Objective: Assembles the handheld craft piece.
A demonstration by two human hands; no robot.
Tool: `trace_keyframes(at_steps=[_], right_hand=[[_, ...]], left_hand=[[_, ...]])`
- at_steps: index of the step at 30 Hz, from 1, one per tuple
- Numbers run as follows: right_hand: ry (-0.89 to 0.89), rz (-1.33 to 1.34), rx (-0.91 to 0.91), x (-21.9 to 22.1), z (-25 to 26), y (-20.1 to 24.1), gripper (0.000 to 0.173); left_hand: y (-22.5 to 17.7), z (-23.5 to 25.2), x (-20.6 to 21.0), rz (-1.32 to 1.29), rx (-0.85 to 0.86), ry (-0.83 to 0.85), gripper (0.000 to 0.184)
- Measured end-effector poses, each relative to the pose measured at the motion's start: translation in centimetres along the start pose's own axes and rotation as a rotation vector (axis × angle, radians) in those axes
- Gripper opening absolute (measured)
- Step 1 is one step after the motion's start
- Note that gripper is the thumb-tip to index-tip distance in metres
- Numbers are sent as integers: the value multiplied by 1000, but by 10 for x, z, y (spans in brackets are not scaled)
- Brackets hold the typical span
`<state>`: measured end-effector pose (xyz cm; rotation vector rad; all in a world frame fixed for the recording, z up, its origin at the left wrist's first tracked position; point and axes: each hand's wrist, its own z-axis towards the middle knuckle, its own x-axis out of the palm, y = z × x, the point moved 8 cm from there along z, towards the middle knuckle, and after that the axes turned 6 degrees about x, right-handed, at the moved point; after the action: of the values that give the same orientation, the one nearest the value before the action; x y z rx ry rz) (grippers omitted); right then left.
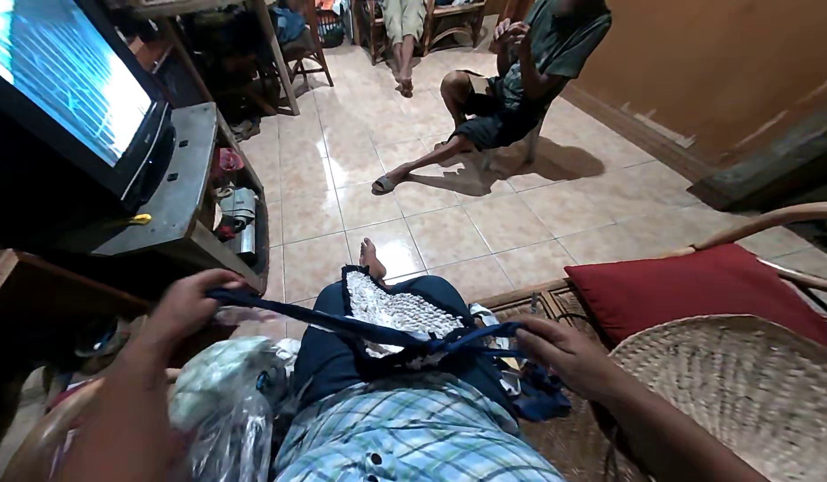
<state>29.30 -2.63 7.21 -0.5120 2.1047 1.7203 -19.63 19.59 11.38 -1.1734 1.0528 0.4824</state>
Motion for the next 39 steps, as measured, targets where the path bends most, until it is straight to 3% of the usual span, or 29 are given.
trace_keyframes(at_steps=[1, 4, 5, 7, 10, 12, 14, 16, 21, 28, 30, 33, 39], right_hand=[[7, 50, 12, 2, 1, -1, 28], [22, 154, -24, 8, 1, 3, 26], [20, 178, -47, 10, 0, 6, 26], [24, 209, -107, 13, -1, 11, 26], [27, 279, -180, 19, -3, 26, 26], [50, 325, -207, 25, -1, 35, 24], [57, 335, -211, 29, 1, 41, 24], [53, 312, -214, 31, 1, 44, 24], [26, 310, -189, 27, 1, 41, 25], [-19, 416, -249, 30, 3, 34, 23], [-30, 423, -243, 32, 3, 34, 23], [-29, 224, -183, 30, 0, 36, 27], [100, 89, -78, 42, -8, 41, 28]], left_hand=[[25, -7, -13, 33, -109, 21, 25], [95, -33, -16, 259, -410, 288, 70], [99, -37, -11, 301, -439, 347, 81], [63, -30, 7, 242, -249, 323, 88], [-62, -17, 63, -21, 285, 218, 74], [-142, -23, 116, -165, 539, 193, 71], [-195, -30, 166, -225, 632, 276, 71], [-222, -29, 200, -266, 681, 305, 65], [-231, -21, 221, -348, 594, 279, 49], [-217, -26, 213, -187, 447, 134, 41], [-216, -28, 212, -164, 467, 76, 35], [-220, -30, 214, -152, 541, 0, 25], [-242, -33, 214, -91, 798, -264, 23]])
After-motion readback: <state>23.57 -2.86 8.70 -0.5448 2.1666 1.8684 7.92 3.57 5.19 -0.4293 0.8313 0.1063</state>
